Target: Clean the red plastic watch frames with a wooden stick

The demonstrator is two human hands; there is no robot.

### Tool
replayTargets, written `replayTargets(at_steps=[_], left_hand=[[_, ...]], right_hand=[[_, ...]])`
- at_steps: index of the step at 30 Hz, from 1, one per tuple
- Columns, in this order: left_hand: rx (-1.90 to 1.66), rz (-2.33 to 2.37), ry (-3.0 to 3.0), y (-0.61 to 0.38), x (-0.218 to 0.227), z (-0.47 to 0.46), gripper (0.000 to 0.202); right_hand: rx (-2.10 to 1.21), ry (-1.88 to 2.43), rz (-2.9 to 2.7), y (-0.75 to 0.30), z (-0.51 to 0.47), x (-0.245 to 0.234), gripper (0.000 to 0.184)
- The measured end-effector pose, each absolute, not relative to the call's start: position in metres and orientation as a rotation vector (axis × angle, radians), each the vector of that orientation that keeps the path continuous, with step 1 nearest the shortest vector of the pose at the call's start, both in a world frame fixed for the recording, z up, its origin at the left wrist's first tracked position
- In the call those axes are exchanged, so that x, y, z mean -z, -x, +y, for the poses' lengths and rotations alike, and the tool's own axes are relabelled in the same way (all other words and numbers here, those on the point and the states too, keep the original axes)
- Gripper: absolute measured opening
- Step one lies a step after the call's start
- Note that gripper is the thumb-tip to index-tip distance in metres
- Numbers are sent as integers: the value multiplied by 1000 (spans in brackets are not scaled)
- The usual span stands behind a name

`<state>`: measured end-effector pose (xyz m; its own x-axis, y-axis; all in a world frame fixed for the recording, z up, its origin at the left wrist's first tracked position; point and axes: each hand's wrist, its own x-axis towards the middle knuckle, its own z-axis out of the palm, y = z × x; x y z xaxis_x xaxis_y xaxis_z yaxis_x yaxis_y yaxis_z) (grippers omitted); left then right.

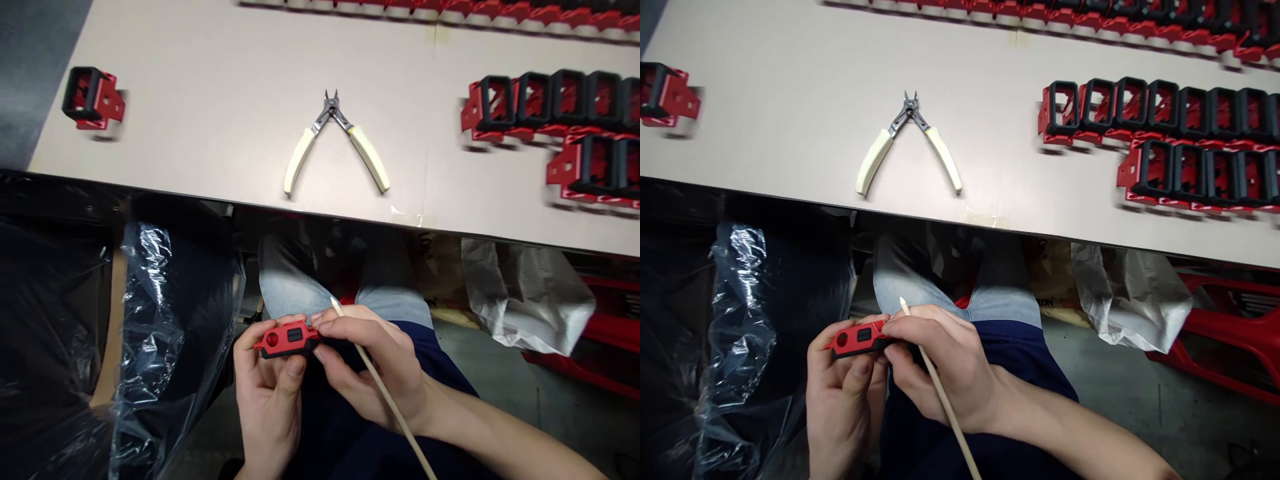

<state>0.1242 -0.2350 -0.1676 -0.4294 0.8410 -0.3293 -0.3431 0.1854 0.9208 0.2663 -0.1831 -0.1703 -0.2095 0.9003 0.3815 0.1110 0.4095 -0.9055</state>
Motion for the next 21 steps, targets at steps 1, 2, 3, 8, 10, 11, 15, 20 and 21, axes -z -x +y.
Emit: replayTargets(at_steps=[1,2,3,8,10,11,15,20,21], left_hand=[[-1454,1459,-544,-124,169,-236,39],[-1444,1483,-578,-124,170,-237,41],[-1441,1507,-616,-123,170,-239,43],[-1391,1552,-878,-116,167,-241,54],[-1336,1535,-961,-112,165,-239,54],[-1314,1534,-977,-110,164,-238,51],[-1291,1513,-884,-106,164,-233,36],[-1320,1481,-718,-106,167,-232,36],[-1322,1473,-695,-106,169,-232,36]], right_hand=[[-964,907,-1599,-267,-183,171,39],[-986,907,-1577,-268,-183,171,39],[-1011,919,-1556,-268,-183,171,39],[-1360,1087,-1278,-272,-183,170,30],[-1670,1093,-1024,-274,-182,171,28],[-1814,1078,-895,-275,-182,171,31],[-2063,1000,-614,-277,-179,174,39],[-1960,954,-822,-280,-181,175,42],[-1931,946,-865,-280,-182,175,41]])
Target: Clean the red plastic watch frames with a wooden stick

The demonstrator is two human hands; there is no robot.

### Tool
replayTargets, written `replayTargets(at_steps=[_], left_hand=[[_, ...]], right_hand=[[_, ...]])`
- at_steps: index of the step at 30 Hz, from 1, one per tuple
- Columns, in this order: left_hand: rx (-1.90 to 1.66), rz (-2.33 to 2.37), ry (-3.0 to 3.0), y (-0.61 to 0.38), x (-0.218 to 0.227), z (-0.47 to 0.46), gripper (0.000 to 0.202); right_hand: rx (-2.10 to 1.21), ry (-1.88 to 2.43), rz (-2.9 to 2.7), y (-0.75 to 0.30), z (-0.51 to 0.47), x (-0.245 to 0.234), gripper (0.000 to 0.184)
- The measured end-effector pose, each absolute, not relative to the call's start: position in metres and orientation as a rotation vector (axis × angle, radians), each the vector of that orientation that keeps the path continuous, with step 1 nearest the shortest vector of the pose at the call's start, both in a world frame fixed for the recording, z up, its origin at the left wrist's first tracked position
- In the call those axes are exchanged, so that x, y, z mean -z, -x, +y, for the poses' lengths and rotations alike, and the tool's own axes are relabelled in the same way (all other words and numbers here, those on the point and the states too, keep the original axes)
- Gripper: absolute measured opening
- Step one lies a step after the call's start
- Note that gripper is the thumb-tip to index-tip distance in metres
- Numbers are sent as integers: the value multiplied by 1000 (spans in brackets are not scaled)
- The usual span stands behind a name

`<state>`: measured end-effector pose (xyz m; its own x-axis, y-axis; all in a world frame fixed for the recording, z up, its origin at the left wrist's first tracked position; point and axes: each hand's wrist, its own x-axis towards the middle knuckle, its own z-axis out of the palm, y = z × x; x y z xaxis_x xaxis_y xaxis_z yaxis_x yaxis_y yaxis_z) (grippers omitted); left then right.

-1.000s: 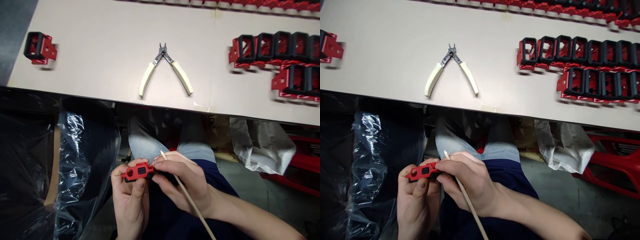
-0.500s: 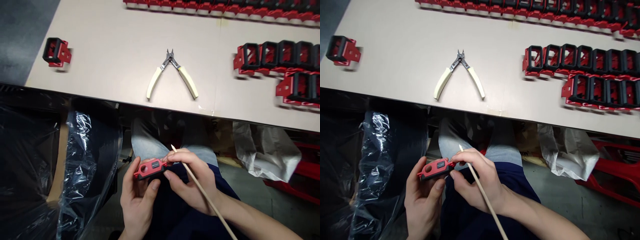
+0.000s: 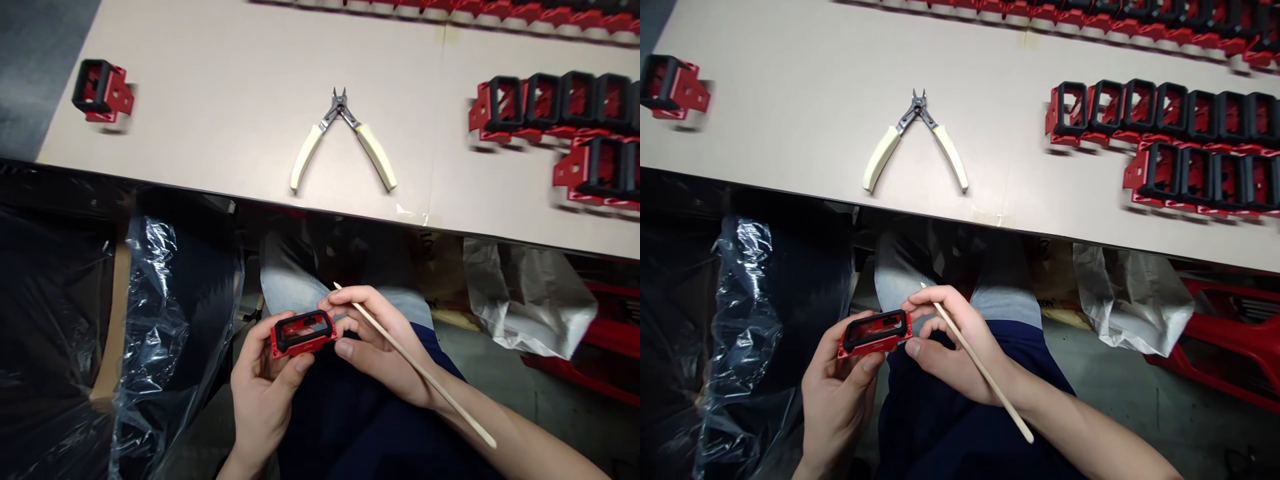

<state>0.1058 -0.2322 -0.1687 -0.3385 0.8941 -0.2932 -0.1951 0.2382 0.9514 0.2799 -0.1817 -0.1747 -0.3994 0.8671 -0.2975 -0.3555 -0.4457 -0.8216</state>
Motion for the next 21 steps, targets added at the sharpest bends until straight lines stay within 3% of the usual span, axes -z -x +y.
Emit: replayTargets(at_steps=[13,21], left_hand=[[-1297,1380,-581,-106,176,-236,32],[-1250,1348,-555,-102,177,-237,39]], right_hand=[[-1855,916,-907,-277,-185,174,34],[-1578,967,-1194,-277,-189,176,40]])
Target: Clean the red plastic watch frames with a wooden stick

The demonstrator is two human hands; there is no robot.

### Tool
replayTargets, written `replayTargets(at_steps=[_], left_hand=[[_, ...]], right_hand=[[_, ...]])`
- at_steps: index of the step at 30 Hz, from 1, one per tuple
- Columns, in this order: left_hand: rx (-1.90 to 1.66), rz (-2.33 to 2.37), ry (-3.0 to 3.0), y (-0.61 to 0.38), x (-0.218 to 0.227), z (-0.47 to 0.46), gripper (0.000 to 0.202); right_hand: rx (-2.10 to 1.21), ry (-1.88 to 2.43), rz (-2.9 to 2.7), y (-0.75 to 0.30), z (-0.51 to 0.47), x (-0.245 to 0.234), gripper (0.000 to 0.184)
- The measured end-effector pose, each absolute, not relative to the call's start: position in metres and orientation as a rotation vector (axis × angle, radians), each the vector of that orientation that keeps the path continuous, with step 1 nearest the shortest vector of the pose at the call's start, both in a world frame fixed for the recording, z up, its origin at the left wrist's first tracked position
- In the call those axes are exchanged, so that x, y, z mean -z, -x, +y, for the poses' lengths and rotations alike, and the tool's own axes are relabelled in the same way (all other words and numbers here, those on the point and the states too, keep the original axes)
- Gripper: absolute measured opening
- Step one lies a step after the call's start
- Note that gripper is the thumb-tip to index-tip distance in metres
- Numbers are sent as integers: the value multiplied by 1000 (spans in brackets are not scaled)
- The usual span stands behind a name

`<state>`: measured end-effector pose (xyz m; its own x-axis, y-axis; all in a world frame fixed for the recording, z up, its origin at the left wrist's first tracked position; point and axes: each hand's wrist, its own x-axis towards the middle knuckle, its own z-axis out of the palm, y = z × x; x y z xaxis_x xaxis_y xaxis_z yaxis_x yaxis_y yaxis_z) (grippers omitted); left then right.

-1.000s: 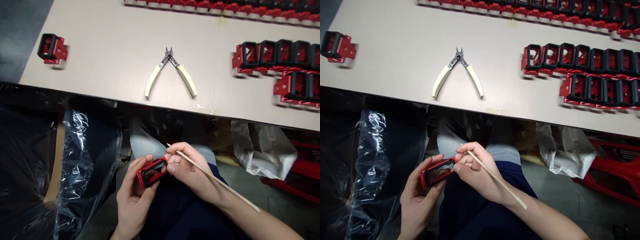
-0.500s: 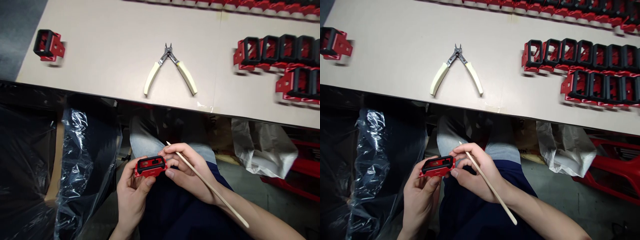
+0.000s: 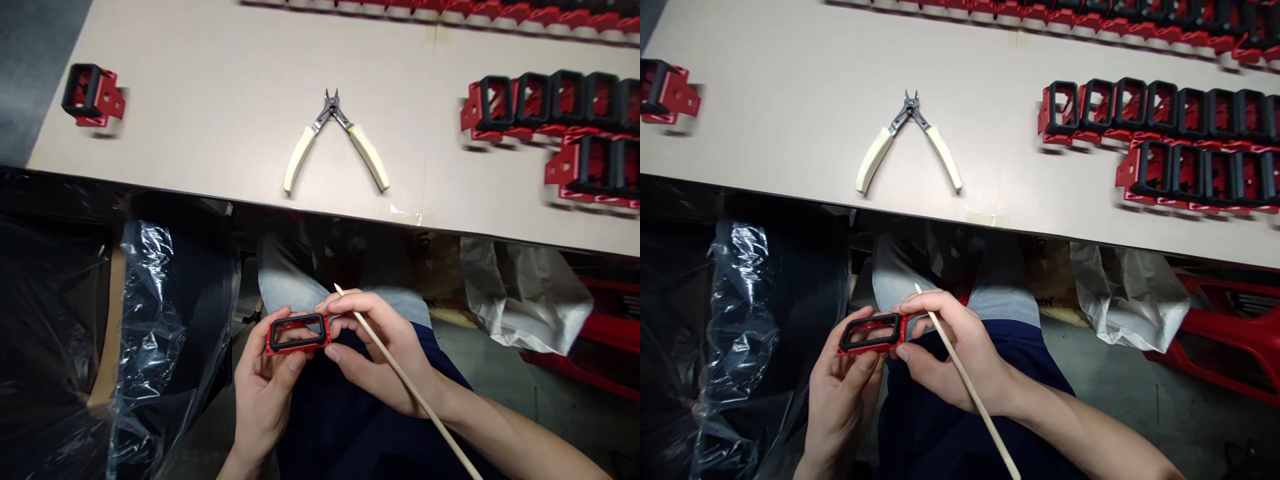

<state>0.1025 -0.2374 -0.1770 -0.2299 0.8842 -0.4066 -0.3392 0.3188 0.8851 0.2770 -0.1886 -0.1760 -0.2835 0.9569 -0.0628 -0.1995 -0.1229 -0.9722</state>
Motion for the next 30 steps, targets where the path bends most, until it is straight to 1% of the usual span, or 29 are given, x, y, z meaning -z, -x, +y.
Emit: replayTargets(at_steps=[4,8,11,13,15,18,20,21,23,25,27,30], left_hand=[[-1293,1322,-545,-104,180,-235,41],[-1300,1234,-575,-106,181,-234,44],[-1343,1285,-786,-105,182,-233,48],[-1358,1367,-1022,-102,185,-233,42],[-1337,1409,-1189,-99,188,-232,33],[-1313,1403,-1172,-94,192,-232,23],[-1304,1413,-1099,-94,193,-233,23],[-1299,1416,-1033,-94,192,-234,25],[-1281,1388,-864,-96,189,-236,29],[-1257,1311,-682,-98,184,-237,31],[-1223,1238,-567,-99,179,-238,33],[-1195,1179,-481,-98,175,-238,36]], right_hand=[[-1372,912,-1398,-276,-183,172,43],[-1243,838,-1502,-275,-179,172,47],[-1181,838,-1556,-275,-181,173,48],[-1246,899,-1517,-277,-183,175,47],[-1374,980,-1433,-278,-184,177,42],[-1572,977,-1329,-281,-181,177,24],[-1738,989,-1204,-281,-177,174,14],[-1829,1022,-1109,-280,-175,172,11],[-1994,1085,-897,-277,-173,169,13],[-2098,1069,-714,-274,-174,168,21],[-2153,1021,-576,-271,-175,169,28],[-2177,1012,-477,-268,-177,171,32]])
